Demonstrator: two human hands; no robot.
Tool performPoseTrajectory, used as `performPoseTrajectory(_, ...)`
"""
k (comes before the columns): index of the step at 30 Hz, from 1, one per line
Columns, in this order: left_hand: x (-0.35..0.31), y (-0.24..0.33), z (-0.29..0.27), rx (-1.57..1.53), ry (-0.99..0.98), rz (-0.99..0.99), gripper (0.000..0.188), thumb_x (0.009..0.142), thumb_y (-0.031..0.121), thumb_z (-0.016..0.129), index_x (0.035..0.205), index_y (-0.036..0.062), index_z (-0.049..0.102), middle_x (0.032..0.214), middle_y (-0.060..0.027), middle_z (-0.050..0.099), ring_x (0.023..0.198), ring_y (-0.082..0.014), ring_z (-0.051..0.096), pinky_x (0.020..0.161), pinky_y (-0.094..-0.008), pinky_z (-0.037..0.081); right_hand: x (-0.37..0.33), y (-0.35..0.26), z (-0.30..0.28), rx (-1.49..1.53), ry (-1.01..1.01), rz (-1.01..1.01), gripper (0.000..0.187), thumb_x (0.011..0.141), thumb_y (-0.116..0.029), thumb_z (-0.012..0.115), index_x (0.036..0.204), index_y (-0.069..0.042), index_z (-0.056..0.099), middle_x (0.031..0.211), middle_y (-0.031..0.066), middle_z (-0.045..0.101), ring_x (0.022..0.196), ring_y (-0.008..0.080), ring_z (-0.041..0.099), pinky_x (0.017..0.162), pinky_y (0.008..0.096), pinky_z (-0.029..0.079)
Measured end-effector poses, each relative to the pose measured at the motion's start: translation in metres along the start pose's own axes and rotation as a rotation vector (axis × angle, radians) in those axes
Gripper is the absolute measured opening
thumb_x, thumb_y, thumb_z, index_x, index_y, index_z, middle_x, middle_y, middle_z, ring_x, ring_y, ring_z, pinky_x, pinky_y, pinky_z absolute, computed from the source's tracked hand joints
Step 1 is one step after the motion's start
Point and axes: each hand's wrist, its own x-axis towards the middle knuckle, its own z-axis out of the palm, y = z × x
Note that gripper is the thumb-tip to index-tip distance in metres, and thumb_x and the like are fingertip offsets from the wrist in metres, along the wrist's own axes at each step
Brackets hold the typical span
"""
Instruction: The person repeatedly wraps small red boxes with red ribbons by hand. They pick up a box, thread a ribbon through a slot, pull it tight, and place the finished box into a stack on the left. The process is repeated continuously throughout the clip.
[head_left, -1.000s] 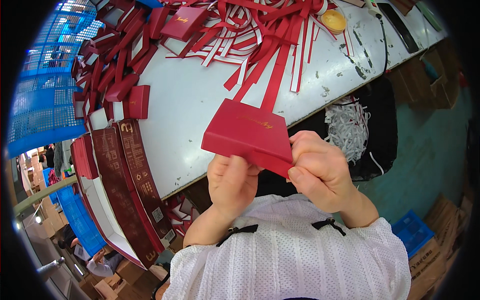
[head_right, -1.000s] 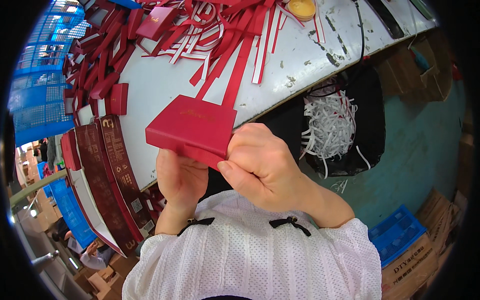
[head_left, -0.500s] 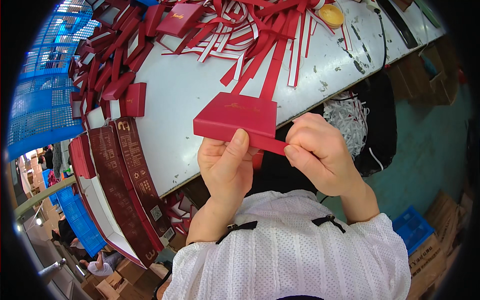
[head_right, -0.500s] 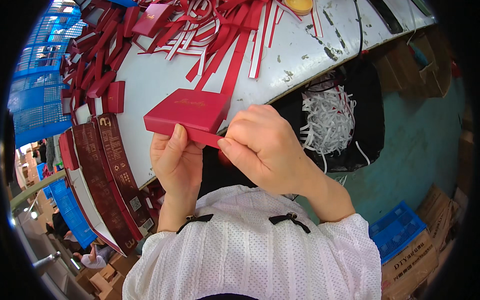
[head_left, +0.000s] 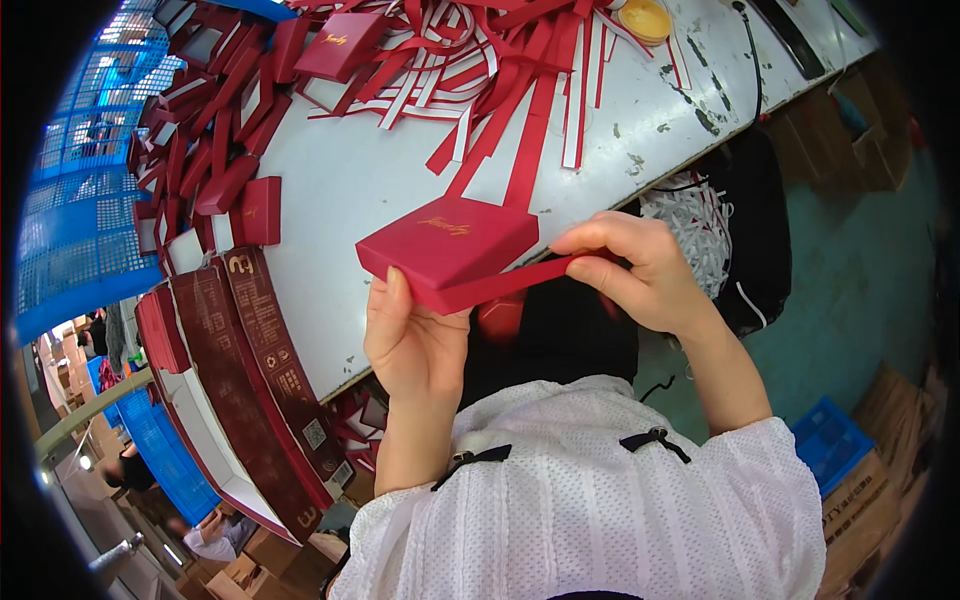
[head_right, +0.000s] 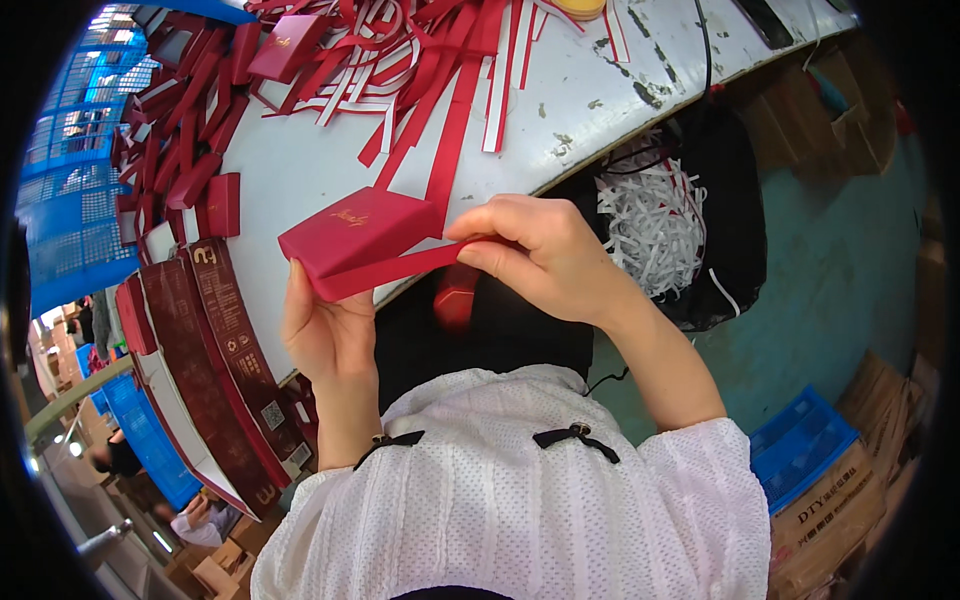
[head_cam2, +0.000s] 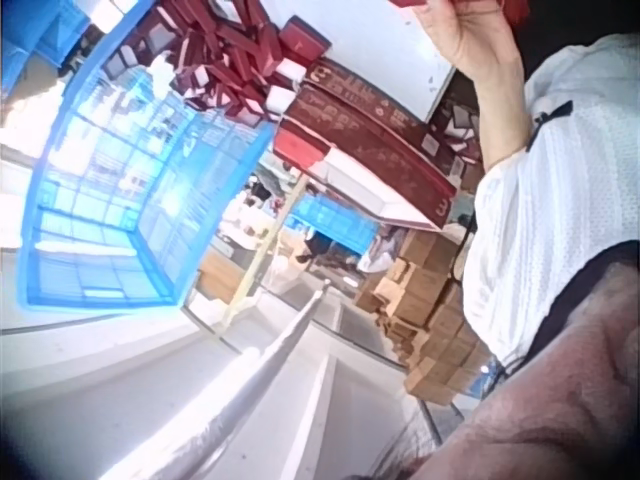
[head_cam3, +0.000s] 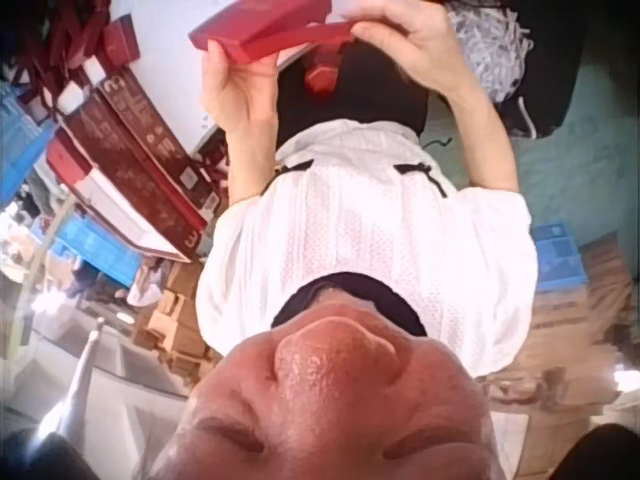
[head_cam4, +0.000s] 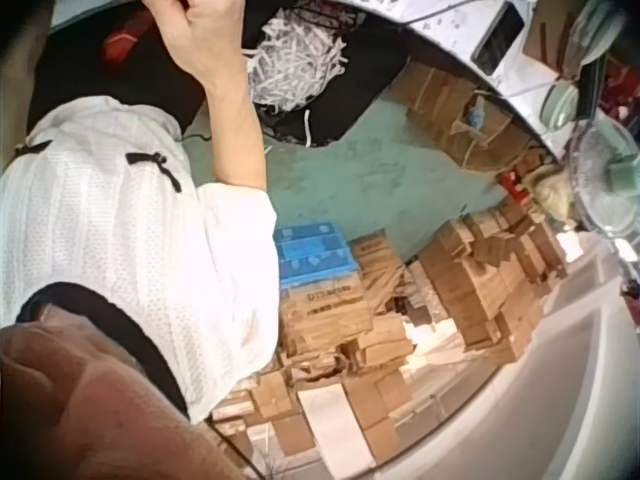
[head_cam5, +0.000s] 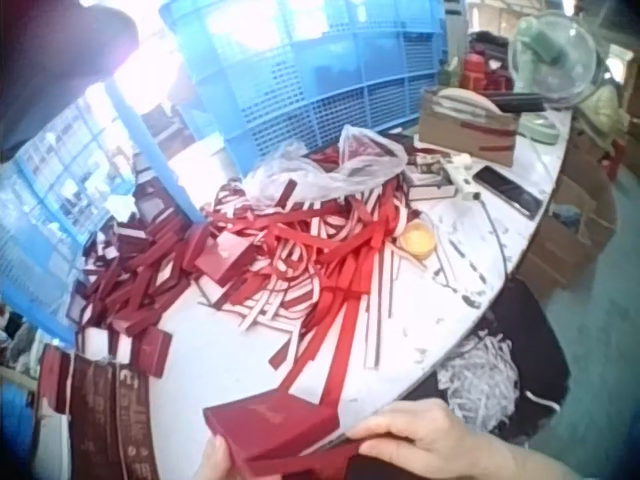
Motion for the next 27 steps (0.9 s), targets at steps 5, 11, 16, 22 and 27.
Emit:
performPoseTrajectory(5,-0.002,0.003,-0.002,-0.440,-0.026,-0.156,0.026,0.089,0.010,0.040,0.108,-0.0066,0.045,0.114,-0.0216,0.050,0.111,-0.0327,0.046,0.097,-0.0521,0.033,0.002,-0.015,0.002,0.084,0.133,0.054,0.012,0.076,0.000,0.060,0.088,0.002,0.060,0.076,0.0077,0.062,0.067,0.0109,0.058,0.061,0.0220,0.046)
performPoseTrajectory(11,-0.003,0.003,-0.002,-0.560,0.004,-0.216,0.028,0.090,0.013,0.040,0.107,-0.0077,0.046,0.117,-0.0232,0.048,0.114,-0.0358,0.043,0.097,-0.0547,0.031,0.005,-0.013,0.008,0.135,0.216,0.043,0.011,0.076,0.001,0.059,0.086,0.002,0.061,0.077,0.0070,0.062,0.068,0.0096,0.058,0.061,0.0211,0.046)
performPoseTrajectory(16,-0.005,0.003,-0.001,-0.609,0.028,-0.275,0.030,0.090,0.017,0.039,0.107,-0.0071,0.047,0.116,-0.0229,0.048,0.114,-0.0358,0.043,0.097,-0.0554,0.031,0.006,-0.016,0.007,0.130,0.196,0.098,0.011,0.077,0.001,0.059,0.087,0.003,0.061,0.076,0.0059,0.062,0.069,0.0087,0.057,0.062,0.0210,0.046)
performPoseTrajectory(22,-0.002,-0.011,-0.006,-0.435,0.033,-0.187,0.028,0.089,0.020,0.042,0.102,-0.0044,0.048,0.106,-0.0227,0.052,0.097,-0.0334,0.052,0.090,-0.0499,0.040,0.003,-0.015,0.009,0.459,0.175,0.263,0.010,0.078,-0.001,0.058,0.087,0.003,0.060,0.076,0.0030,0.061,0.068,0.0061,0.056,0.062,0.0194,0.045)
performPoseTrajectory(27,-0.026,-0.005,-0.022,1.189,-0.467,0.205,0.034,0.071,0.019,0.069,0.093,0.0021,0.049,0.093,-0.0180,0.055,0.084,-0.0292,0.053,0.081,-0.0422,0.043,0.002,-0.006,0.023,0.369,0.220,0.248,0.009,0.079,-0.003,0.058,0.086,0.002,0.060,0.072,0.0026,0.060,0.065,0.0040,0.054,0.059,0.0185,0.044)
